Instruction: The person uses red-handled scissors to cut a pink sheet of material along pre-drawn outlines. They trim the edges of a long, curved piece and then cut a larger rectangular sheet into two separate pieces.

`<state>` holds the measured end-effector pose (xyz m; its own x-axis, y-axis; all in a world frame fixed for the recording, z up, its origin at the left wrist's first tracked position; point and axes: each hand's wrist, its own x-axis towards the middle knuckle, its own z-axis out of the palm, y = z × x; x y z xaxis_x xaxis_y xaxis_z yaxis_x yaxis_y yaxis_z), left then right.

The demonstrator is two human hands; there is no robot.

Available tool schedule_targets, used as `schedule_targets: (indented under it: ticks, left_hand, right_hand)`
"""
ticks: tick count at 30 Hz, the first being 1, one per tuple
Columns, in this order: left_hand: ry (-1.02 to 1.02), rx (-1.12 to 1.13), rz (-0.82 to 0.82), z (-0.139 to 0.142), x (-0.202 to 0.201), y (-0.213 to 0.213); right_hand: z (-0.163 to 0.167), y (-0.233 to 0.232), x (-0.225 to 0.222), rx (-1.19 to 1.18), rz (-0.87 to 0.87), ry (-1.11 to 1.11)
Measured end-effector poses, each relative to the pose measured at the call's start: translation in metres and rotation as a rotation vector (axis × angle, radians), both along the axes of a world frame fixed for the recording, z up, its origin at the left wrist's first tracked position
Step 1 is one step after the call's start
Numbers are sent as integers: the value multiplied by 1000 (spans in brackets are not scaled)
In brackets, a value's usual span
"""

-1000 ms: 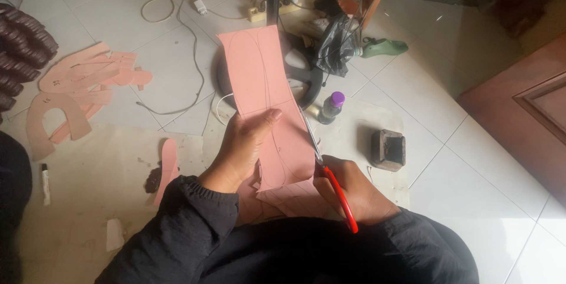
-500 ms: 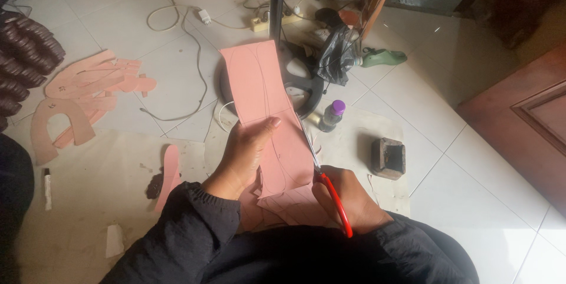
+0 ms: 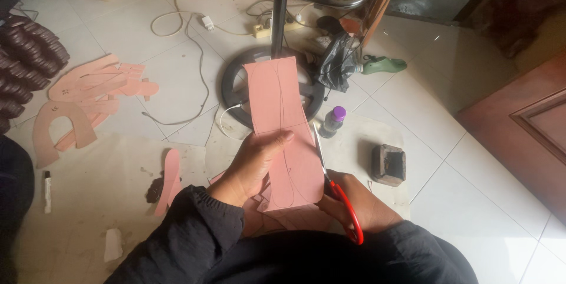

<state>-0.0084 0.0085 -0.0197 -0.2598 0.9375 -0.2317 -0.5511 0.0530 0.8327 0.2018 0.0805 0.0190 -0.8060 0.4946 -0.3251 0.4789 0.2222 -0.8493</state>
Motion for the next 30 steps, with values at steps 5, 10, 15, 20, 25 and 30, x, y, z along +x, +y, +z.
schedule_targets:
  ticks: [5,10,15,20,25,30]
  left_hand:
    - [202,40,4,-6,1,0]
    - [447,61,38,-3,0,-1]
    - [446,67,76,0,1,-1]
    - [429,55,68,-2,0,-2]
    - [486,64,42,-2,-2,-5]
    - [531,113,22,7,2,-7]
  right_hand:
    - [-10,4,1,86,-32,8]
    - [-28,4,5,34,-90,41]
    - [-37,5,6,-28,-111,53]
    - [-27,4,6,66,-107,31]
    - [-11,2,3,74,-29,25]
    - [-10,4,2,162,141,260]
